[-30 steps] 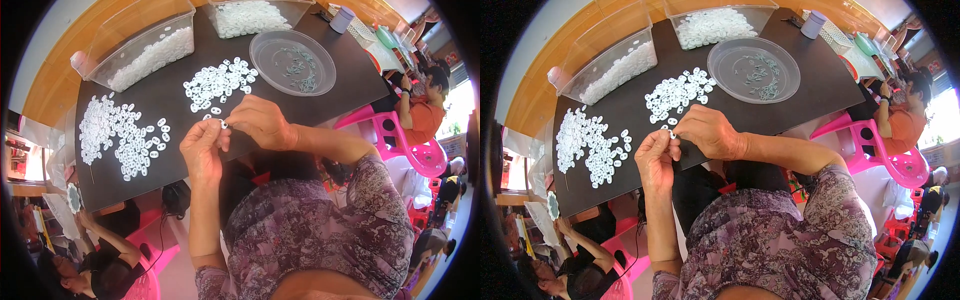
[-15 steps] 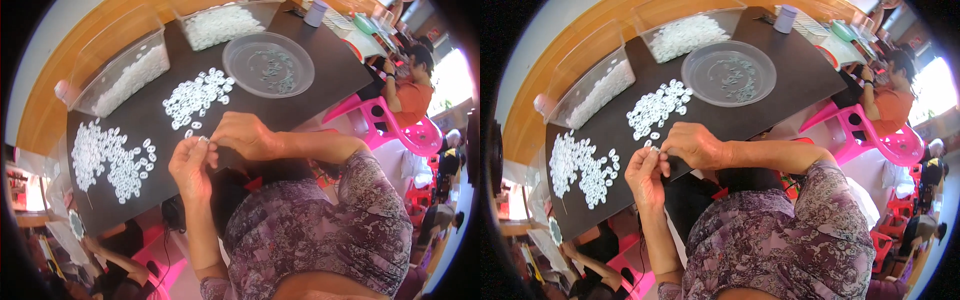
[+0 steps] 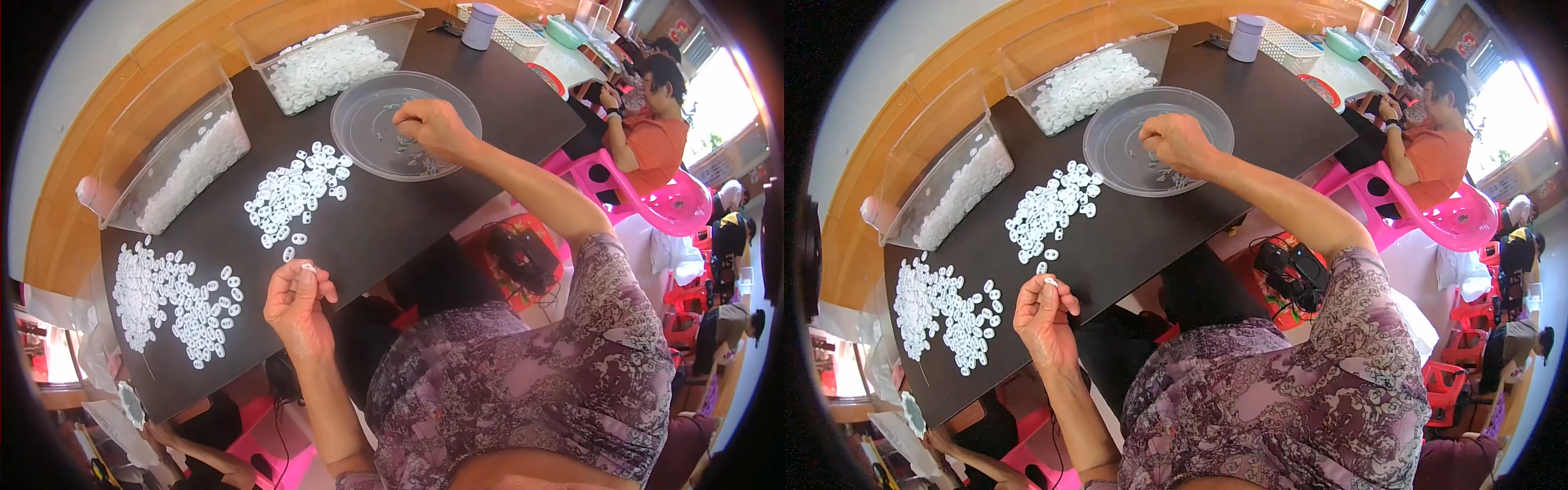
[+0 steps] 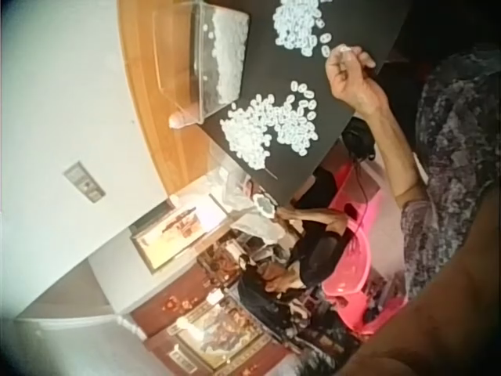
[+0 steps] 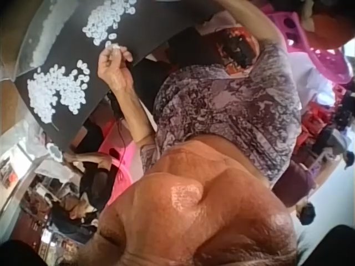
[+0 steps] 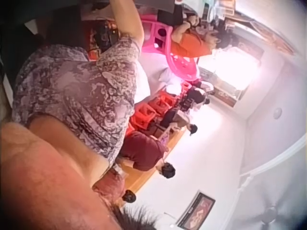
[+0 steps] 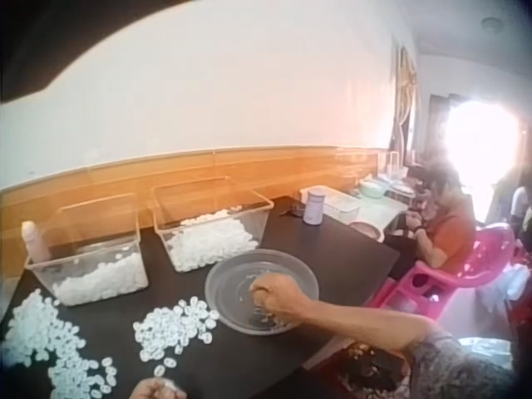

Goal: Assembling small white plastic components by manually inserting tiny metal pieces into them at a workshop table.

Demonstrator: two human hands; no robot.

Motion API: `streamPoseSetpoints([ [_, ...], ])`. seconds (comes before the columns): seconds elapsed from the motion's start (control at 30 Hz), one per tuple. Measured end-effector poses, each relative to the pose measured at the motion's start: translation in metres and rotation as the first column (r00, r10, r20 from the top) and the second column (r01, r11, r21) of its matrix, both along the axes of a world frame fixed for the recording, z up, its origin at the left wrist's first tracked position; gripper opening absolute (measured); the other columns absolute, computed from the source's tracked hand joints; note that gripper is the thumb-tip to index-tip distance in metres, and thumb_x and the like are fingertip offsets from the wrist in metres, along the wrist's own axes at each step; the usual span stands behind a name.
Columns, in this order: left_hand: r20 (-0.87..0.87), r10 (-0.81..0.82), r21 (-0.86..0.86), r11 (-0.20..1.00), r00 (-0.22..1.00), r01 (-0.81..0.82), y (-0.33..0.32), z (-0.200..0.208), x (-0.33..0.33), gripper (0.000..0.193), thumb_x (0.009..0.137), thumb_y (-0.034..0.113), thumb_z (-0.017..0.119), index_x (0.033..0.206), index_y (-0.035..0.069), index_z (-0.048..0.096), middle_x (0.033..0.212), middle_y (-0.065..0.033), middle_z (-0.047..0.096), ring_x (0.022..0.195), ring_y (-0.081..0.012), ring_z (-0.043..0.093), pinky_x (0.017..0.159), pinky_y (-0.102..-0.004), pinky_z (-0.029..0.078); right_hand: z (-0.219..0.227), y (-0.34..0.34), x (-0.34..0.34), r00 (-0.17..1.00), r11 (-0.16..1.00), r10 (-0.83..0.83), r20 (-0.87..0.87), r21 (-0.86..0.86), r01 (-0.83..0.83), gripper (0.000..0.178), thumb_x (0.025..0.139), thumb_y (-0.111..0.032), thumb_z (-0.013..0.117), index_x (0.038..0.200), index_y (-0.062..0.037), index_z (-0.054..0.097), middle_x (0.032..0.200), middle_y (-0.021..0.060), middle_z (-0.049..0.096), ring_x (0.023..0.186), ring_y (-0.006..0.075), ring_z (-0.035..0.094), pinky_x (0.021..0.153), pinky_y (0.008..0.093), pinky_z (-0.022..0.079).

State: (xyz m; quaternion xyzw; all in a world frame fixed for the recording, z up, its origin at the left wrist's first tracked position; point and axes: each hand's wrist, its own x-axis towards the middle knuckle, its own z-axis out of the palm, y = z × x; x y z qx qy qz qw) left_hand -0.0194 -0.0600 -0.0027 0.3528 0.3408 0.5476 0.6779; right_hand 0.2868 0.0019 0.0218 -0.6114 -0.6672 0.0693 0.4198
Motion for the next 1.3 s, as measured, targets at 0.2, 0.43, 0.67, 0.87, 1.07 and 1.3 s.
streamPoseSetpoints([
  [0.2, 0.041, 0.006, 0.057, 0.998, 0.999, -0.008, 0.001, -0.003, 0.002, 0.009, 0.085, 0.006, 0.061, 0.090, 0.000, 0.057, 0.075, -0.0081, 0.059, 0.055, -0.0123, 0.053, 0.050, -0.0236, 0.042, -0.024, 0.031, 0.002, 0.949, 0.992, 0.105, 0.297, 0.034, -0.121, 0.009, 0.070, -0.011, 0.060, 0.075, -0.0048, 0.064, 0.075, 0.0164, 0.062, 0.075, 0.0352, 0.059, 0.066, 0.0443, 0.046],
  [0.43, -0.033, -0.036, 0.028, 0.999, 0.999, 0.037, -0.003, -0.004, 0.001, 0.008, 0.085, 0.004, 0.061, 0.090, 0.000, 0.057, 0.076, -0.0088, 0.060, 0.055, -0.0121, 0.052, 0.050, -0.0232, 0.042, -0.029, 0.040, -0.004, 0.893, 0.995, 0.094, 0.440, -0.014, -0.099, 0.005, 0.067, -0.009, 0.059, 0.070, -0.0046, 0.061, 0.069, 0.0169, 0.060, 0.073, 0.0376, 0.056, 0.064, 0.0472, 0.044],
  [0.67, 0.035, -0.021, 0.029, 0.999, 0.999, 0.020, -0.002, -0.004, -0.003, 0.010, 0.083, 0.002, 0.062, 0.092, -0.001, 0.058, 0.078, -0.0087, 0.061, 0.061, -0.0131, 0.055, 0.055, -0.0249, 0.043, -0.015, 0.032, 0.003, 0.953, 0.992, 0.128, 0.275, -0.028, -0.125, 0.007, 0.065, -0.008, 0.059, 0.070, -0.0050, 0.064, 0.072, 0.0150, 0.063, 0.070, 0.0339, 0.061, 0.062, 0.0444, 0.046],
  [0.87, 0.017, 0.000, 0.061, 0.998, 1.000, -0.001, -0.004, -0.004, 0.000, 0.018, 0.081, 0.001, 0.063, 0.098, -0.003, 0.059, 0.078, -0.0081, 0.061, 0.062, -0.0122, 0.054, 0.055, -0.0243, 0.043, -0.016, 0.026, 0.001, 0.947, 0.985, 0.145, 0.287, -0.131, -0.111, 0.011, 0.066, -0.010, 0.060, 0.075, -0.0064, 0.066, 0.070, 0.0143, 0.063, 0.072, 0.0333, 0.061, 0.065, 0.0429, 0.047],
  [1.07, -0.033, -0.033, 0.067, 0.997, 0.999, 0.035, -0.005, -0.008, -0.002, 0.019, 0.080, 0.001, 0.064, 0.098, -0.004, 0.060, 0.079, -0.0076, 0.061, 0.063, -0.0115, 0.054, 0.054, -0.0232, 0.042, -0.020, 0.029, -0.003, 0.900, 0.991, 0.129, 0.415, -0.032, -0.128, 0.012, 0.067, -0.007, 0.059, 0.076, -0.0078, 0.066, 0.073, 0.0145, 0.063, 0.076, 0.0360, 0.059, 0.066, 0.0447, 0.046],
  [1.3, -0.014, -0.010, 0.057, 0.998, 1.000, 0.010, -0.006, -0.008, 0.000, 0.018, 0.078, -0.001, 0.067, 0.095, -0.004, 0.061, 0.075, -0.0074, 0.061, 0.059, -0.0112, 0.054, 0.053, -0.0212, 0.044, -0.023, 0.036, -0.001, 0.874, 0.982, 0.189, 0.448, -0.092, -0.165, 0.004, 0.068, -0.007, 0.058, 0.069, -0.0063, 0.061, 0.070, 0.0149, 0.060, 0.075, 0.0366, 0.057, 0.066, 0.0460, 0.044],
])
